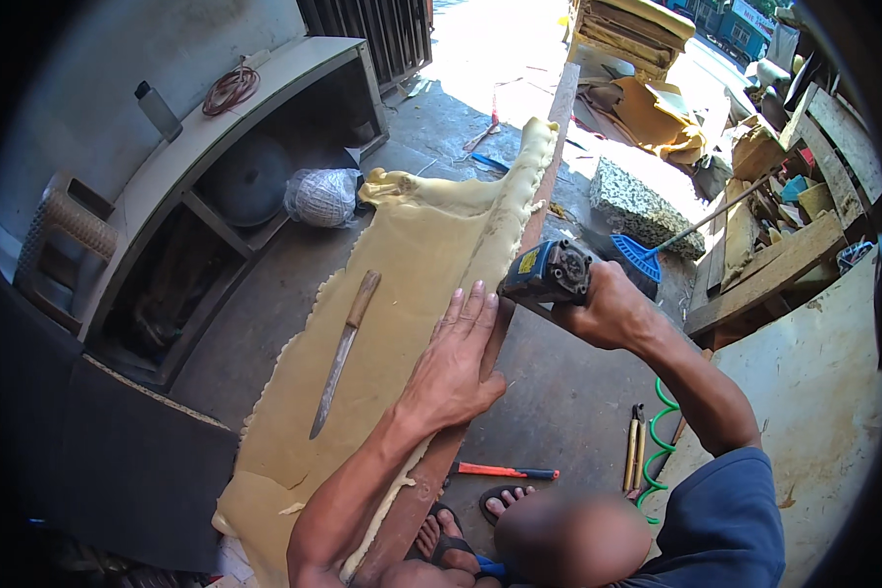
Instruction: The person positions foam padding onto a wooden frame and secures it using a pneumatic staple gun, followed by a hammer and a knife for trimming.
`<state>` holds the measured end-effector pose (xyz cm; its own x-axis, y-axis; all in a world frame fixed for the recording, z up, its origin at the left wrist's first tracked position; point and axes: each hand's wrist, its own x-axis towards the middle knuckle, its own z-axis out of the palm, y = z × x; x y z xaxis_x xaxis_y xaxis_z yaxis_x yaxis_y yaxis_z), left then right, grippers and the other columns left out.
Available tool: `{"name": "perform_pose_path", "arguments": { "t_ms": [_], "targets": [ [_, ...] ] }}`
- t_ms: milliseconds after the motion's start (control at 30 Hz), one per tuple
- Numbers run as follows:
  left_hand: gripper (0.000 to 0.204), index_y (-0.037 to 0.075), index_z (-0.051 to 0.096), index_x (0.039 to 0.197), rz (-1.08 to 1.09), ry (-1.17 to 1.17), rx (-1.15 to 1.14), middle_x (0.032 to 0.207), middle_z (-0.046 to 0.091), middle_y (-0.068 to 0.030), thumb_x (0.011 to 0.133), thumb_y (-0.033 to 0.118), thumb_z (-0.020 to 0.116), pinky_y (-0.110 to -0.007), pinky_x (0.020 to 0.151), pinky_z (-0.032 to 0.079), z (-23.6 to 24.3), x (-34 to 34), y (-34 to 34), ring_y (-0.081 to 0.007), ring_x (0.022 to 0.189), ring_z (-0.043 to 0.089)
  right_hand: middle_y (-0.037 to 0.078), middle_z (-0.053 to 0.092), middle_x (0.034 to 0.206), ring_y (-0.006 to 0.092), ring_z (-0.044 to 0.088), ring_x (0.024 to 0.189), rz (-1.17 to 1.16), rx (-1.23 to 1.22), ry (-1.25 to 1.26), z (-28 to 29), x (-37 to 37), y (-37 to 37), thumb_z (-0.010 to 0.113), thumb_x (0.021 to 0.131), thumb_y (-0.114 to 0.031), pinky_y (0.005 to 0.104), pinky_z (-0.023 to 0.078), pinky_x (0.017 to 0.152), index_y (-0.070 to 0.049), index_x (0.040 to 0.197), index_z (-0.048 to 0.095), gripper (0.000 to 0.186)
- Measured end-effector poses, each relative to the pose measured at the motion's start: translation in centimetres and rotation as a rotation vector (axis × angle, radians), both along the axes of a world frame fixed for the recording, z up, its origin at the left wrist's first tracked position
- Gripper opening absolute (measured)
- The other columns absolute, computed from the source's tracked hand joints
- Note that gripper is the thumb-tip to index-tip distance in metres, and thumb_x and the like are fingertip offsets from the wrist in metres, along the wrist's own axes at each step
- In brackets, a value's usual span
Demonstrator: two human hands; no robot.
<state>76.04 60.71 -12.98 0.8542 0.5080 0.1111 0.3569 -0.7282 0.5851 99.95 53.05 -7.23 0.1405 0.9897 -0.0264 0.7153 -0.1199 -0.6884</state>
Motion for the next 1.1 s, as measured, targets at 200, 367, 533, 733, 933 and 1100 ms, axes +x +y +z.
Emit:
{"name": "perform_pose_path", "arguments": {
  "t_ms": [200,367,533,733,933,1100],
  "targets": [
    [0.090,-0.003,0.027,0.157,0.010,-0.015,-0.035,0.164,0.022,-0.0270,0.082,0.023,0.069,-0.045,0.125,0.023,0.0,-2.6,-1.3,-0.0432,0.153,0.020,0.017,0.070,0.069,0.0223,0.067,0.059,-0.110,-0.206,0.108,1.6,-1.0,-0.5,0.066,0.084,-0.015,0.0383,0.053,0.059,-0.001,0.103,0.074,0.025],
    [0.089,-0.004,0.029,0.156,0.040,0.075,0.044,0.163,0.025,-0.0257,0.081,0.023,0.070,-0.047,0.124,0.023,0.4,-1.8,-2.5,-0.0438,0.152,0.022,0.017,0.074,0.083,0.0254,0.071,0.072,-0.045,-0.007,0.110,1.8,-2.3,-2.7,0.067,0.082,-0.014,0.0399,0.055,0.071,-0.007,0.108,0.074,0.028],
    [0.090,-0.004,0.029,0.156,0.042,0.063,0.032,0.163,0.025,-0.0259,0.080,0.022,0.071,-0.047,0.124,0.023,0.6,-1.9,-2.5,-0.0442,0.152,0.022,0.025,0.069,0.074,0.0352,0.072,0.069,-0.043,-0.062,-0.053,0.8,-3.0,-2.4,0.069,0.079,-0.015,0.0449,0.055,0.067,0.000,0.093,0.073,0.021],
    [0.091,-0.004,0.026,0.157,0.028,-0.023,-0.067,0.163,0.023,-0.0284,0.080,0.021,0.070,-0.047,0.124,0.023,0.7,-2.7,-2.4,-0.0451,0.152,0.021,0.024,0.067,0.068,0.0339,0.071,0.063,-0.012,0.026,-0.009,-0.3,-2.0,-2.5,0.066,0.083,-0.016,0.0451,0.054,0.063,0.002,0.095,0.072,0.023],
    [0.093,-0.003,0.025,0.157,0.040,0.086,0.017,0.163,0.022,-0.0283,0.080,0.023,0.070,-0.047,0.124,0.023,0.9,-4.1,-4.0,-0.0465,0.152,0.021,0.017,0.071,0.071,0.0222,0.069,0.064,-0.063,-0.053,0.078,1.4,-3.3,-2.9,0.066,0.083,-0.012,0.0400,0.055,0.065,0.000,0.103,0.073,0.024],
    [0.093,-0.003,0.026,0.157,0.065,0.118,0.043,0.163,0.023,-0.0269,0.079,0.023,0.070,-0.049,0.124,0.023,1.0,-4.2,-4.5,-0.0458,0.152,0.021,0.024,0.068,0.073,0.0305,0.070,0.065,0.005,0.023,0.065,1.0,-4.9,-4.4,0.068,0.080,-0.014,0.0425,0.054,0.066,0.001,0.097,0.072,0.023]
  ]
}}
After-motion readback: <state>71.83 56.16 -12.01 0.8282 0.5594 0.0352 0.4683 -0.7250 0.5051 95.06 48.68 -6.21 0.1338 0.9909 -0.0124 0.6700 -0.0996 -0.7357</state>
